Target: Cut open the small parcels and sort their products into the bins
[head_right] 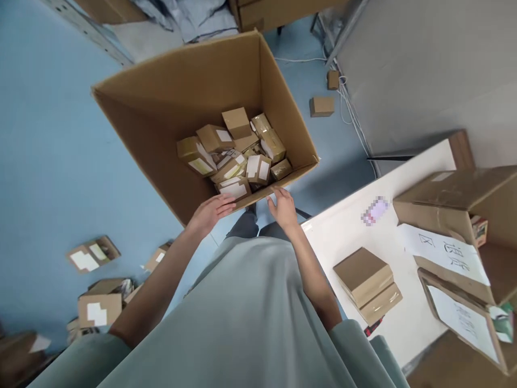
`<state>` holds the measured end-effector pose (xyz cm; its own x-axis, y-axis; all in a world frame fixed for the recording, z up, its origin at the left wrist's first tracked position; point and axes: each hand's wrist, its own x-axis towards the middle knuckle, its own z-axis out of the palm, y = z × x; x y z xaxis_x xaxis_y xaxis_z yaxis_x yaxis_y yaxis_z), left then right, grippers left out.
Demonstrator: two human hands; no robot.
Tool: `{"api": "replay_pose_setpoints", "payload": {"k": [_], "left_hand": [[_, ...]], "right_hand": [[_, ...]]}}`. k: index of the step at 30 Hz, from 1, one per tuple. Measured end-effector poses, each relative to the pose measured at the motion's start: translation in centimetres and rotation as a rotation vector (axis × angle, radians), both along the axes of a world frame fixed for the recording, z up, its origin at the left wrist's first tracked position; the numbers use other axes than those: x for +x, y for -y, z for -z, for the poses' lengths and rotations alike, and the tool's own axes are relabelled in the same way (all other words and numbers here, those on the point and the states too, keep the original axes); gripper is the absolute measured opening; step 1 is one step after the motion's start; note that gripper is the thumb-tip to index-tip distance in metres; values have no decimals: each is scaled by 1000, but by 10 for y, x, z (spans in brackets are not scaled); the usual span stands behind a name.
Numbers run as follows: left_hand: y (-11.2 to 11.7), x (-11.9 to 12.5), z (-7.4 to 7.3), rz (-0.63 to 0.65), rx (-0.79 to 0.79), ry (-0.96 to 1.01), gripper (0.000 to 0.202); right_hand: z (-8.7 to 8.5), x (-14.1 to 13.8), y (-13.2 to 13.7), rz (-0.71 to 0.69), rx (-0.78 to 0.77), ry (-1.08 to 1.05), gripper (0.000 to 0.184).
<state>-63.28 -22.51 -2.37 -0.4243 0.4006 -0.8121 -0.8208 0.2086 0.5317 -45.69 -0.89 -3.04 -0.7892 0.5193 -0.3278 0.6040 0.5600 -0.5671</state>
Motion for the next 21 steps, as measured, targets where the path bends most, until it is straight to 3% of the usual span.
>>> {"api": "replay_pose_setpoints", "payload": {"k": [5,8,11,15,18,21], "left_hand": [[23,-56,38,-164,-103,50,23],[10,-70,72,-193,-148,79,19],[-21,-75,117,-160,-210,112,15],[-73,-71,197,-46,-332,189,18],[-105,-62,269,-22,-336,254,19],[-124,-51,342,-42,-223,311,16]], "right_hand": [[20,-74,-14,-107,-23,131,48],[45,-110,-33,-171,-53,235,46],[83,-143,-55,-223,-84,360,44],[155,-182,-85,-282,-108,509,42],[225,-207,-108,-310,-105,579,46],[300,-226,-129,-316,-100,624,50]]}}
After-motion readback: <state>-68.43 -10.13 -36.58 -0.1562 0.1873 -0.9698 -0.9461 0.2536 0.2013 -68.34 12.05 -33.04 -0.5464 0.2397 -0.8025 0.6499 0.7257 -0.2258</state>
